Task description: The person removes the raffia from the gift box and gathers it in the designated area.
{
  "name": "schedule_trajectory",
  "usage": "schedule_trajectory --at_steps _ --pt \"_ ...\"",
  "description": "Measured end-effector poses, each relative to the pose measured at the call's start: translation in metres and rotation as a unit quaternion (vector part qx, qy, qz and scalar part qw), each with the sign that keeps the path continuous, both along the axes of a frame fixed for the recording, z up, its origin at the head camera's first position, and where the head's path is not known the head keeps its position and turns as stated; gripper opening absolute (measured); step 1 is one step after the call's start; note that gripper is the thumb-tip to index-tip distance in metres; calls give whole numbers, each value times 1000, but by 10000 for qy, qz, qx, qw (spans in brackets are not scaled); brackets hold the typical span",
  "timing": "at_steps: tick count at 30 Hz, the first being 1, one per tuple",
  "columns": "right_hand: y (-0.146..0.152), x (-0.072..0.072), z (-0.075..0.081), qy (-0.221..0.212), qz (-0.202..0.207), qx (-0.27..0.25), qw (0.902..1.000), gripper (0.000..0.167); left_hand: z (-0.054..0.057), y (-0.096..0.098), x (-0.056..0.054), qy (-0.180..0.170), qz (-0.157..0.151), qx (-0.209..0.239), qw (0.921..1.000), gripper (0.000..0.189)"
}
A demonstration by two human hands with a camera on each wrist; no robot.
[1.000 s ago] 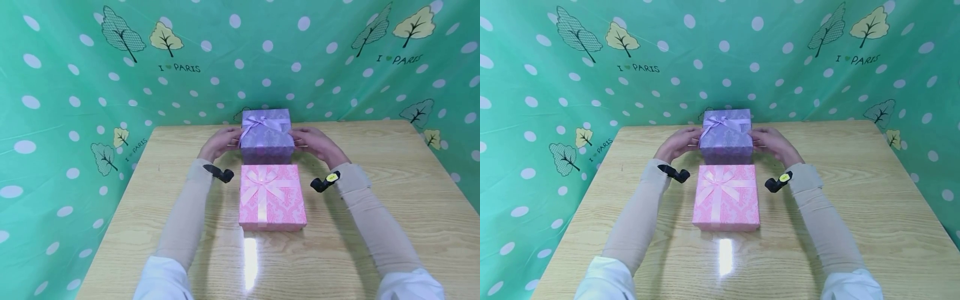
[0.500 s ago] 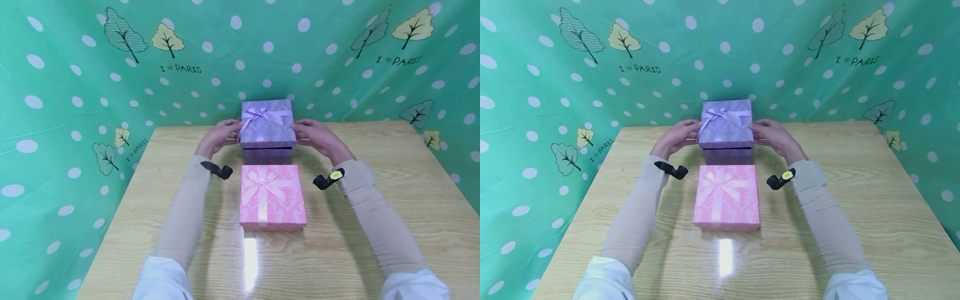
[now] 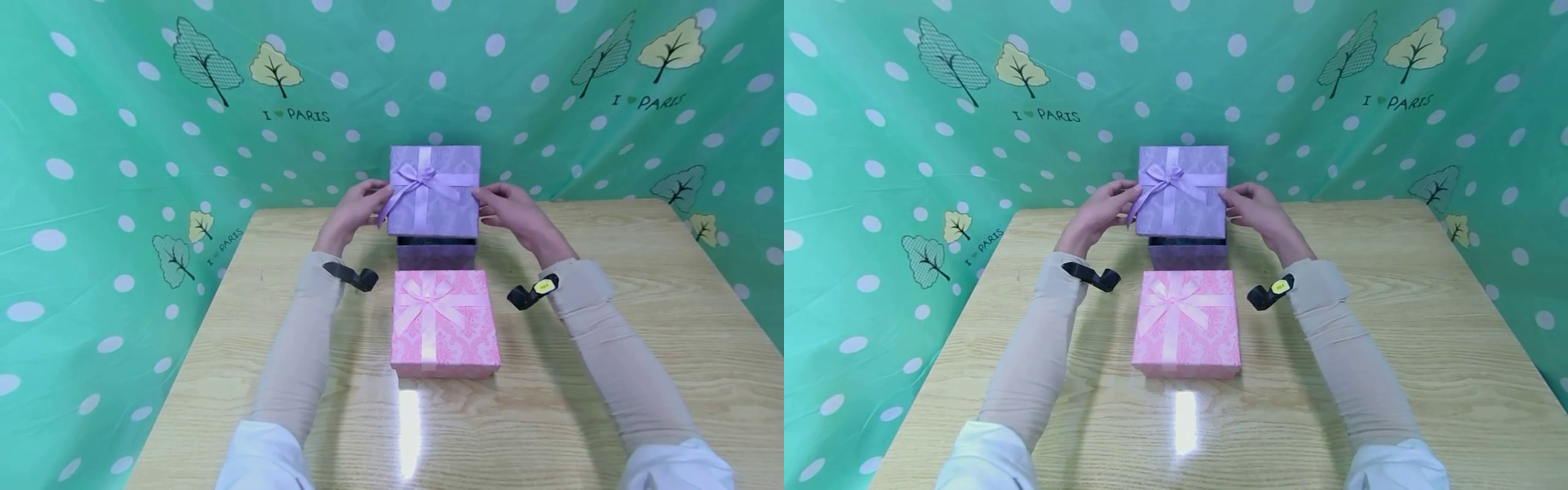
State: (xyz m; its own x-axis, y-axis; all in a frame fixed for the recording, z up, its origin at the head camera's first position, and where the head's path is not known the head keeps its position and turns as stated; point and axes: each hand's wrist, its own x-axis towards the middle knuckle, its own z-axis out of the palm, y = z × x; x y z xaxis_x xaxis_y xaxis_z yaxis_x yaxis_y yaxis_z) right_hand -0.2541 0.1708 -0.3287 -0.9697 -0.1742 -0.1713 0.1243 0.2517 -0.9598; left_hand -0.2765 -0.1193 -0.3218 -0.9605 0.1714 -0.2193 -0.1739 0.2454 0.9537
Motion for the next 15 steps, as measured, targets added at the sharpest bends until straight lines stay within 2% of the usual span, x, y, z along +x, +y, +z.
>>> schedule_trajectory --at_steps 4,8,11,15 --pt "-3 1 4 383 -145 280 9988 61 6 -5 4 243 -45 11 9997 51" --pt "-6 2 8 775 -285 358 9959 54 10 -9 7 637 -52 188 9978 49" --pt "-8 3 12 926 -325 -77 9951 51 12 -12 9 904 4 239 9956 47" --pt "-13 6 15 998 -239 -875 9909 52 15 -16 12 1030 159 163 9944 48"
